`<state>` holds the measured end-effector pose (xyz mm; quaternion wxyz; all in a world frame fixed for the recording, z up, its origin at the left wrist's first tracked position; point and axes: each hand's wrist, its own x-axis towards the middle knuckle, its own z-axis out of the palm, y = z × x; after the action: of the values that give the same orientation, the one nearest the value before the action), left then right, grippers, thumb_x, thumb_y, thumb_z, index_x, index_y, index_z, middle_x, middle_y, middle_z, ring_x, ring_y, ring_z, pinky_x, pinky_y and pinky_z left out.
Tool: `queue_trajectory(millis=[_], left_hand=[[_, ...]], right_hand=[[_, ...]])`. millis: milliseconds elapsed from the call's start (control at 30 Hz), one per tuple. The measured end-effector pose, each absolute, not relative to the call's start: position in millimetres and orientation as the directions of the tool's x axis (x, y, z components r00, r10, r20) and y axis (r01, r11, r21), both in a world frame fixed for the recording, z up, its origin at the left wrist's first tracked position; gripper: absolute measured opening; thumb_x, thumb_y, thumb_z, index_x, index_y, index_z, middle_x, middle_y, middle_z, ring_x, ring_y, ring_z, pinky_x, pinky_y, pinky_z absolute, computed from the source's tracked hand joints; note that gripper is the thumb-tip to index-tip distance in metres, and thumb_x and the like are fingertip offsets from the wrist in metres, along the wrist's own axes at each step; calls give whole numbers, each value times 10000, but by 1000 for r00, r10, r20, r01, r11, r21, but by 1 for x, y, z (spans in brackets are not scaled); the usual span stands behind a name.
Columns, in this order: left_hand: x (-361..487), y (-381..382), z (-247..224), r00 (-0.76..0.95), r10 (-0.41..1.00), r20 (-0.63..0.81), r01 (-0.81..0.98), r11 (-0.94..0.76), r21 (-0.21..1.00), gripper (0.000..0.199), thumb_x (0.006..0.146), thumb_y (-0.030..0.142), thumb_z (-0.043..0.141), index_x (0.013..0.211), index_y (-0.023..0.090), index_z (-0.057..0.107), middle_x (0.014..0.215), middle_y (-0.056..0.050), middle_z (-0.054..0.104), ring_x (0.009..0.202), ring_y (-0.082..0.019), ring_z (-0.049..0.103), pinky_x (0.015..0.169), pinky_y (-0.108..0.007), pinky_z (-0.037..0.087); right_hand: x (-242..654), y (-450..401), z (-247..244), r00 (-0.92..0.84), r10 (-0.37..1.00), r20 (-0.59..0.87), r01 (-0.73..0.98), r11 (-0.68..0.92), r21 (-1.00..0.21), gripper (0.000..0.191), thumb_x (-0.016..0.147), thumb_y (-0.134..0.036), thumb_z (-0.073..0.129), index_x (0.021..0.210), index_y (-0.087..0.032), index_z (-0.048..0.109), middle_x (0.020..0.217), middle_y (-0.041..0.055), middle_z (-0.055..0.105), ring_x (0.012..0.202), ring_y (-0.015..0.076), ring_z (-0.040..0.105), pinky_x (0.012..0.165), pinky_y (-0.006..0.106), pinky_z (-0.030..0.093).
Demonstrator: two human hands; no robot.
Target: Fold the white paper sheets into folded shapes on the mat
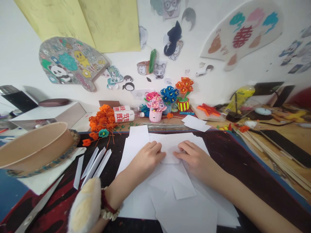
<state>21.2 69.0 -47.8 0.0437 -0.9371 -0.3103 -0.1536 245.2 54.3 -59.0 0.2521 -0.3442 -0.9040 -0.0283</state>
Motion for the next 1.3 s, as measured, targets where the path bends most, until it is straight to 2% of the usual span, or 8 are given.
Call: queue_trajectory(millis=[100,367,600,700,800,900,1033,1300], left_hand=[[21,68,-47,743,601,295,623,-782,22,268,856,-16,407,775,143,607,802,-56,507,735,-184,429,638,-297,404],[20,67,-48,681,671,292,694,-720,36,338,665,-134,379,674,153,558,813,-63,508,753,-187,447,631,-295,416],[18,66,-48,641,707,300,743,-669,-10,318,662,-123,394,615,152,545,811,-80,540,738,-196,473,604,-303,431],[15,66,-48,630,668,396,733,-680,-21,303,740,-76,405,722,144,613,833,-83,576,731,-201,485,616,-320,437],[14,67,-46,611,621,491,709,-705,10,356,827,-12,386,1035,145,628,962,-94,614,789,-207,512,664,-339,448],[16,66,-41,704,580,410,636,-771,-2,480,827,-1,399,1215,230,563,1189,-88,580,966,-232,521,782,-387,443],[21,66,-35,781,568,261,599,-799,-52,502,830,28,457,1237,306,552,1347,-41,500,1147,-262,464,897,-441,396],[14,69,-35,792,553,257,597,-791,-136,372,845,56,499,1129,265,617,1205,-52,595,1108,-262,483,883,-439,379]], right_hand=[[244,55,-62,-627,613,481,640,757,-131,322,825,45,401,913,-103,673,807,92,529,768,207,468,637,331,441],[241,54,-64,-565,657,499,658,724,-209,291,862,10,408,682,-142,580,742,64,505,733,196,465,610,331,425],[241,53,-61,-568,657,495,655,726,-210,290,858,9,415,662,-139,569,736,67,504,736,199,471,606,334,422],[240,53,-61,-562,662,496,652,723,-228,287,859,5,415,665,-144,565,735,64,506,735,198,475,604,333,421],[241,54,-61,-545,669,506,643,721,-261,283,871,-10,414,681,-151,568,738,58,510,728,194,477,605,332,424],[241,55,-62,-539,671,509,645,718,-263,280,872,-13,412,698,-154,580,743,58,514,733,195,480,610,332,427],[241,55,-63,-538,668,515,659,714,-237,276,862,-4,420,701,-153,587,755,62,531,747,198,492,621,330,430],[244,56,-64,-524,670,526,685,699,-208,291,872,-12,413,712,-152,611,734,55,541,733,193,477,626,327,399]])
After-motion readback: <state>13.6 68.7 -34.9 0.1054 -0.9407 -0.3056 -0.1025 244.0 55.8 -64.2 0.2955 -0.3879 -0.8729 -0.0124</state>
